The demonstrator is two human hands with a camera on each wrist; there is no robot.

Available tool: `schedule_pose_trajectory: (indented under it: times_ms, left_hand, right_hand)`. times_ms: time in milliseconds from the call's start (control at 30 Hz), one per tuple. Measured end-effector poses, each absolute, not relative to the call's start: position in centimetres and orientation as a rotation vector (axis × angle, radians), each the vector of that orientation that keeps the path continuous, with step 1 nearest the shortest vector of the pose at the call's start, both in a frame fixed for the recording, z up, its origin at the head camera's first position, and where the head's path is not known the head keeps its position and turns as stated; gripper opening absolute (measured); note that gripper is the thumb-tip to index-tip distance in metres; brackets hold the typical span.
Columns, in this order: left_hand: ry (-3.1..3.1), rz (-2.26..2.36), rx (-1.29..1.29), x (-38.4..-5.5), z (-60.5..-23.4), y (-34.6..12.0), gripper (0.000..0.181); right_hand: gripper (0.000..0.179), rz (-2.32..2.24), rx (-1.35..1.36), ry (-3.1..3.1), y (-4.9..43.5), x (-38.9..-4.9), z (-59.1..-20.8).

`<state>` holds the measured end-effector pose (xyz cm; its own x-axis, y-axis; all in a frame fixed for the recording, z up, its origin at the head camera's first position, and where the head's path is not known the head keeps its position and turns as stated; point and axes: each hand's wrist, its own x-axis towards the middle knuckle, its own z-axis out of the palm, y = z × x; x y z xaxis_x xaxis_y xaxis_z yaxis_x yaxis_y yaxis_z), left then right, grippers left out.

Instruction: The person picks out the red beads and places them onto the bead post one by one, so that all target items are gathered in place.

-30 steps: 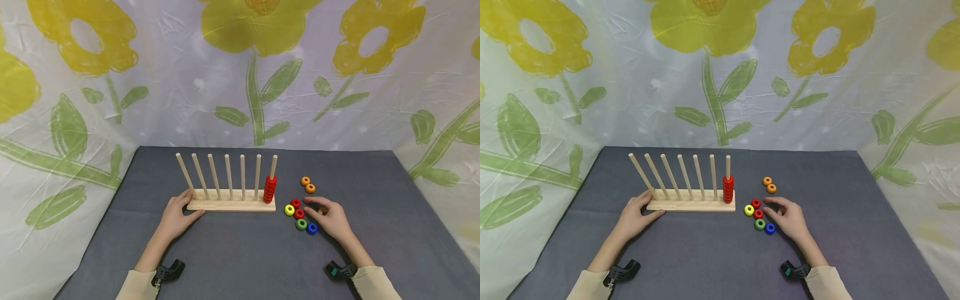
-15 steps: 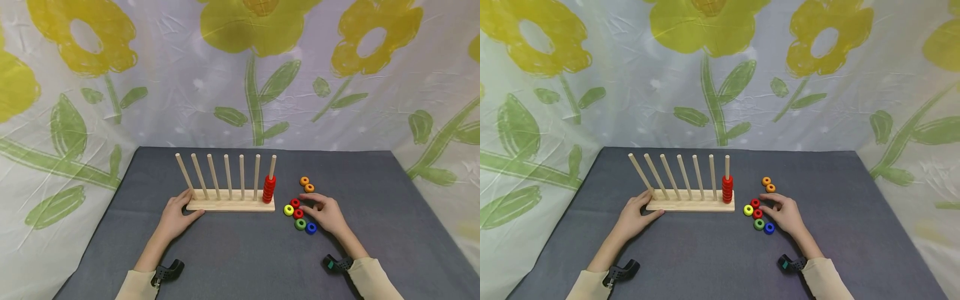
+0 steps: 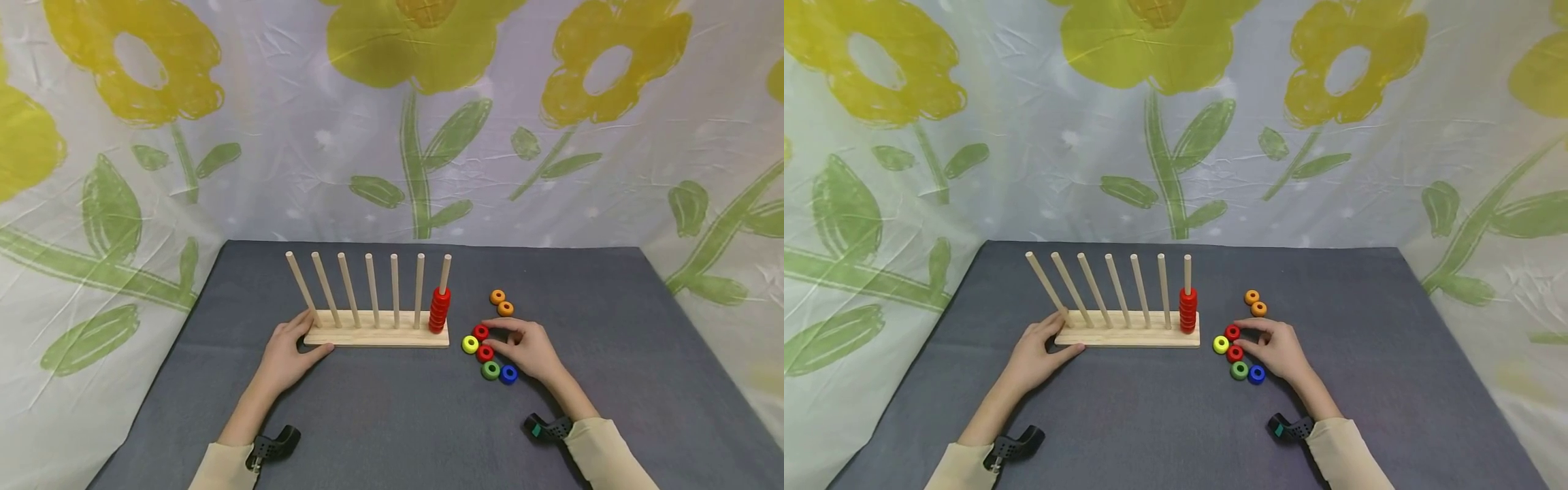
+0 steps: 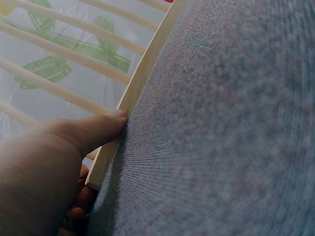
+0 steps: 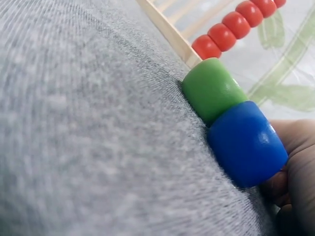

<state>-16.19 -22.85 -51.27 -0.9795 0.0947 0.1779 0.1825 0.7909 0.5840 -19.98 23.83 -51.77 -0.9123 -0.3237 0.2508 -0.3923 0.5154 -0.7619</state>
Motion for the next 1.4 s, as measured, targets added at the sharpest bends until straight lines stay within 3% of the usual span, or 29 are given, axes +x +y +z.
schedule_pose_trajectory:
  times_ms: [1400]
  left_hand:
    - [-2.847,-0.924,-0.223,-16.34,-51.71,-22.98,0.083]
  right_hand:
    - [0.030,1.327,0.543,-2.662,24.06,-19.23,-51.71]
